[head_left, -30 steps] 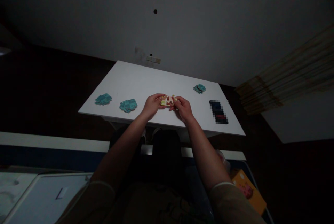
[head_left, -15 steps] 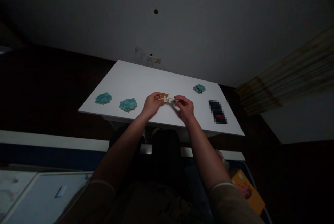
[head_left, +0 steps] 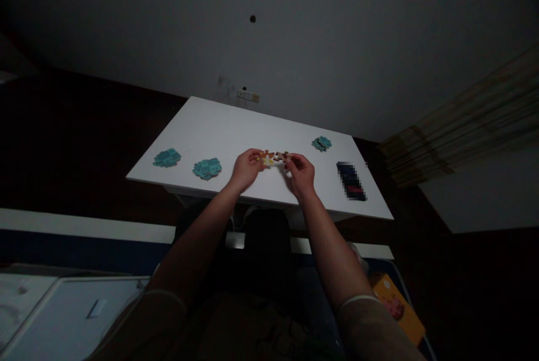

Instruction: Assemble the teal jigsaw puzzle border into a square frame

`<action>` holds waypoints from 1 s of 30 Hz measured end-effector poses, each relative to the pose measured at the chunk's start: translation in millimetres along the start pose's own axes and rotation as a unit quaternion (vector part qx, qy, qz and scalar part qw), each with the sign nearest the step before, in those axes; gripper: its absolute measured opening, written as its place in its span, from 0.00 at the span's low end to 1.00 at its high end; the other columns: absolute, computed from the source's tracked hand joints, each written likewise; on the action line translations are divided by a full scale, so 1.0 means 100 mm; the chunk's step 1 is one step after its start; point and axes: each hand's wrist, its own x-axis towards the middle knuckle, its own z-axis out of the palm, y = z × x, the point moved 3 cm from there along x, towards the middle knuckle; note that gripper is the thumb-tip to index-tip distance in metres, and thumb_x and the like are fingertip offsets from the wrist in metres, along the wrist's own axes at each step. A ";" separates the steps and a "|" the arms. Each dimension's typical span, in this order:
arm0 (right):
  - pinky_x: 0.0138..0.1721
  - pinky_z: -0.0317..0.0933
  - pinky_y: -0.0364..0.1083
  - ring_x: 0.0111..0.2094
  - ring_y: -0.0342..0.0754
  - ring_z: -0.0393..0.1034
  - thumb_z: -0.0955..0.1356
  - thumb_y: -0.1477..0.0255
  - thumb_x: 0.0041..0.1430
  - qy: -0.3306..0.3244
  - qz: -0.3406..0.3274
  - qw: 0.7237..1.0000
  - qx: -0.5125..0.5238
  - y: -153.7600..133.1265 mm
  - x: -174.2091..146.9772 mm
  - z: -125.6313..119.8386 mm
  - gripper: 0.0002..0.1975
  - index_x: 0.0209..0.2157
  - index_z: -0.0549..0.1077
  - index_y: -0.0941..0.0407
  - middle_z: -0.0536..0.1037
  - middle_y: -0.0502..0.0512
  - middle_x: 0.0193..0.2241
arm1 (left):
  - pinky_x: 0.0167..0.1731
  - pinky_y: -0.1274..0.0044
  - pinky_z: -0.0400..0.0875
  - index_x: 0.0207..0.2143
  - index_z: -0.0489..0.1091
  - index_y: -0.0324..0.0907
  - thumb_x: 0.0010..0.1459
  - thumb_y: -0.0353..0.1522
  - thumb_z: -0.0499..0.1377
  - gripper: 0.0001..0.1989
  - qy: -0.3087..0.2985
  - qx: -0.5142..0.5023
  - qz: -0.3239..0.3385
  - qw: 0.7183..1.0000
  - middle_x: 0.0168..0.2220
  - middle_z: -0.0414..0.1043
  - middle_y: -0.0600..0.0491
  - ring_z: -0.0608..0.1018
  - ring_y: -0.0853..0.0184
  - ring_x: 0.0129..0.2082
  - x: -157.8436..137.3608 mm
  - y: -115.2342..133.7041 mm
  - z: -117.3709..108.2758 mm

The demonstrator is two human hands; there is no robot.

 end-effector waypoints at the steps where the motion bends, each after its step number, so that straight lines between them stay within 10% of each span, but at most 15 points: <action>1: 0.45 0.86 0.57 0.42 0.58 0.87 0.88 0.50 0.57 0.004 -0.004 1.000 -0.005 0.00 0.00 -0.01 0.23 0.43 0.87 0.49 0.94 0.58 0.44 | 0.47 0.69 0.94 0.50 0.84 0.41 0.69 0.20 0.71 0.11 0.001 0.002 0.002 1.000 0.48 0.93 0.46 0.92 0.60 0.45 0.00 0.00 0.00; 20: 0.52 0.88 0.62 0.44 0.62 0.90 0.83 0.58 0.61 -0.105 -0.020 0.990 -0.091 0.01 -0.08 0.10 0.14 0.45 0.92 0.48 0.96 0.60 0.45 | 0.70 0.52 0.89 0.51 0.87 0.44 0.70 0.29 0.76 0.09 -0.113 0.060 0.083 0.988 0.54 0.94 0.42 0.93 0.52 0.56 0.04 -0.10 -0.01; 25: 0.67 0.85 0.70 0.57 0.68 0.92 0.83 0.65 0.61 -0.076 -0.101 0.987 -0.102 -0.09 -0.09 0.03 0.03 0.37 0.92 0.45 0.97 0.63 0.52 | 0.72 0.51 0.86 0.58 0.85 0.43 0.64 0.29 0.78 0.21 -0.100 0.050 0.086 0.990 0.65 0.91 0.38 0.93 0.49 0.61 0.06 -0.08 -0.10; 30: 0.73 0.82 0.69 0.63 0.67 0.91 0.84 0.65 0.62 -0.068 -0.113 0.982 -0.134 -0.15 -0.08 0.04 0.04 0.35 0.90 0.45 0.96 0.62 0.58 | 0.63 0.58 0.89 0.62 0.83 0.43 0.57 0.32 0.86 0.33 -0.174 0.029 0.059 0.983 0.54 0.92 0.44 0.93 0.54 0.52 0.03 -0.09 -0.04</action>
